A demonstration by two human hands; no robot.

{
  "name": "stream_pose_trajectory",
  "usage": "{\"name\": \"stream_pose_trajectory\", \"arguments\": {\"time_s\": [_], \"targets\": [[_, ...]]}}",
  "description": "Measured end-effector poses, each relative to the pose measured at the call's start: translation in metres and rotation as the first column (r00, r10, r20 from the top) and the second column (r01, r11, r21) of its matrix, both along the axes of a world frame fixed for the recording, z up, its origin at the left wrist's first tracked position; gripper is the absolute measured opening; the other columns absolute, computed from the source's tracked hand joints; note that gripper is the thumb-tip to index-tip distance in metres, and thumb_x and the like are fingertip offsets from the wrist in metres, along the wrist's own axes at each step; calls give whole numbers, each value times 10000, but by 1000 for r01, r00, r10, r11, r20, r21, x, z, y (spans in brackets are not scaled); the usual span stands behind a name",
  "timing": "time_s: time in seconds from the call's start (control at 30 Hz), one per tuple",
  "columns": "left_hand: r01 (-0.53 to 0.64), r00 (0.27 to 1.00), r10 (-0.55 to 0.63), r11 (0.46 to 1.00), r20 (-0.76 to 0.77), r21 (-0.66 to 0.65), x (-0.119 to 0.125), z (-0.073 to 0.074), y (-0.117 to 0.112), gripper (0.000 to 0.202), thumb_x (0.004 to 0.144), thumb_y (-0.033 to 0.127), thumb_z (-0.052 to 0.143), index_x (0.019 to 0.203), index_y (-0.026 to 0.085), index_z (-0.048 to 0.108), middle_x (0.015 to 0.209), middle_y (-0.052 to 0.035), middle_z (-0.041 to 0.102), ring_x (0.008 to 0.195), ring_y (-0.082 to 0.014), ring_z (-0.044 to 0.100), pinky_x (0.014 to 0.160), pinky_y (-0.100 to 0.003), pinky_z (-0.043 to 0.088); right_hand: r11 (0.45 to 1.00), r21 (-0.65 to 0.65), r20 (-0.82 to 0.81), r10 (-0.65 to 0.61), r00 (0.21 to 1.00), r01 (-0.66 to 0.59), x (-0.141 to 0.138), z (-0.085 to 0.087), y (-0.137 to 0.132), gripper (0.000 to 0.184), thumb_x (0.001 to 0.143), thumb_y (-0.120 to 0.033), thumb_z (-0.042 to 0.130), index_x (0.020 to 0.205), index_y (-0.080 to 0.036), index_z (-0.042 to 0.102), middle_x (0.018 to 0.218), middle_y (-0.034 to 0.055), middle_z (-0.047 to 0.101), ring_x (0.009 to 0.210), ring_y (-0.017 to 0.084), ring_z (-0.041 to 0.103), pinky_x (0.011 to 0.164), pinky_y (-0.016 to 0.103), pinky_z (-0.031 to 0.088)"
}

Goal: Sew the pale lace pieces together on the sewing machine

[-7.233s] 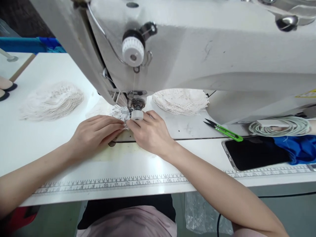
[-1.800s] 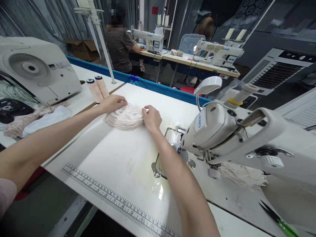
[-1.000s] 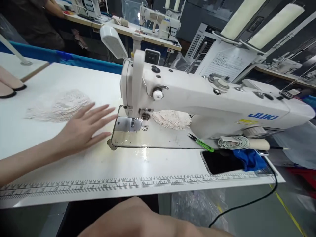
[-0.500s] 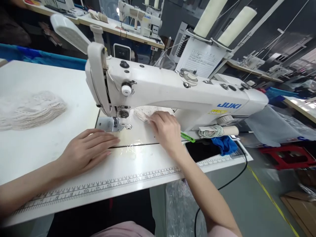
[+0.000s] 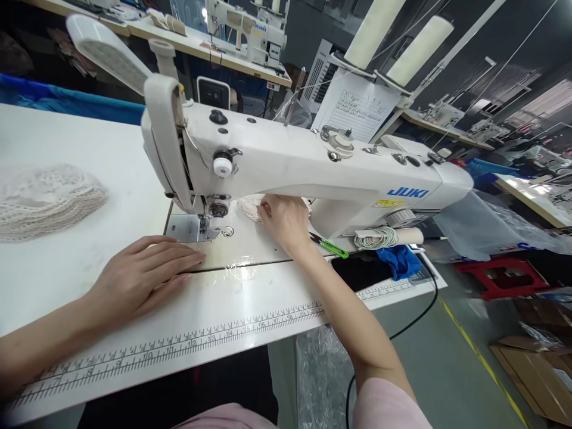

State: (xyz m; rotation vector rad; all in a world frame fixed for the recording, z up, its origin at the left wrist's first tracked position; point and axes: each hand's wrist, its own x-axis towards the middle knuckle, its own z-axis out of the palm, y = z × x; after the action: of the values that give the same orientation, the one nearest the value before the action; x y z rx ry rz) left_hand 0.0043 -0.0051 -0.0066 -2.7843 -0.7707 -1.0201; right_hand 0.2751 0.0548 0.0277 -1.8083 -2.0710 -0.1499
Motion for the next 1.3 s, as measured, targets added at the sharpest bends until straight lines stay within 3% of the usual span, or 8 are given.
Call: {"name": "stream_pose_trajectory", "arguments": {"time_s": [0.33, 0.47, 0.7, 0.87, 0.9, 1.03, 1.2, 1.3], "targets": [[-27, 1000, 28, 999, 12, -36, 1, -1, -2, 312, 933, 240, 568, 1237, 180, 609, 1140, -56, 721, 995, -205, 672, 881, -357, 512, 989, -73, -383, 90, 919, -127, -4, 16, -20, 105, 805, -278, 649, 730, -206, 631, 814, 5, 691, 783, 160, 614, 691, 282, 447], [-71, 997, 77, 973, 21, -220, 2, -3, -4, 574, 900, 357, 614, 1416, 172, 444, 1402, -113, 559, 1241, -281, 559, 976, -439, 516, 780, -297, -691, 222, 688, -550, -33, 13, -69, 113, 893, -317, 610, 858, -211, 630, 868, 4, 689, 764, 129, 629, 683, 275, 494], [290, 946, -15, 491, 324, -822, -12, 13, 11, 193, 978, 308, 512, 1002, 221, 683, 923, -35, 747, 789, -148, 714, 641, -241, 595, 550, -452, -807, -588, 58, -702, -49, -4, -124, 326, 874, -486, 644, 932, -220, 465, 696, -35, 663, 683, 129, 695, 699, 324, 598], [193, 967, 91, 355, 239, -915, -11, 24, 10, 312, 916, 385, 602, 676, 186, 593, 492, 62, 506, 375, -59, 438, 336, -173, 341, 130, -503, -762, -533, 368, -854, -35, 5, -121, 323, 918, -485, 570, 829, -183, 497, 770, 56, 723, 652, 160, 717, 540, 239, 551], [138, 974, 115, 378, 195, -915, -9, 24, 9, 319, 893, 390, 629, 656, 182, 581, 487, 69, 477, 373, -52, 402, 335, -172, 313, 147, -541, -790, -427, 440, -828, -35, 7, -116, 329, 916, -476, 574, 793, -174, 527, 743, 44, 708, 624, 142, 698, 520, 218, 530], [12, 983, 154, 505, 104, -863, -6, 23, 7, 180, 858, 345, 662, 777, 184, 651, 628, 49, 591, 512, -76, 520, 447, -176, 396, 650, -450, -801, 10, 598, -612, -48, 7, -84, 280, 805, -329, 731, 1026, -207, 611, 1008, 28, 678, 639, 75, 632, 550, 197, 532], [40, 988, 103, 537, 113, -843, -6, 27, 5, 126, 871, 281, 624, 940, 188, 673, 728, 33, 653, 551, -85, 549, 492, -193, 412, 383, -566, -812, -104, 574, -731, -67, 3, -44, 351, 775, -251, 738, 1078, -192, 571, 870, -19, 655, 426, 53, 576, 361, 174, 453], [38, 986, 112, 570, 123, -821, -5, 30, 4, 144, 881, 312, 610, 918, 180, 654, 731, 28, 637, 566, -88, 537, 508, -204, 407, 364, -553, -826, -123, 550, -749, -67, 3, -35, 257, 761, -229, 753, 947, -184, 582, 654, -79, 596, 454, 84, 612, 396, 174, 481]]}}
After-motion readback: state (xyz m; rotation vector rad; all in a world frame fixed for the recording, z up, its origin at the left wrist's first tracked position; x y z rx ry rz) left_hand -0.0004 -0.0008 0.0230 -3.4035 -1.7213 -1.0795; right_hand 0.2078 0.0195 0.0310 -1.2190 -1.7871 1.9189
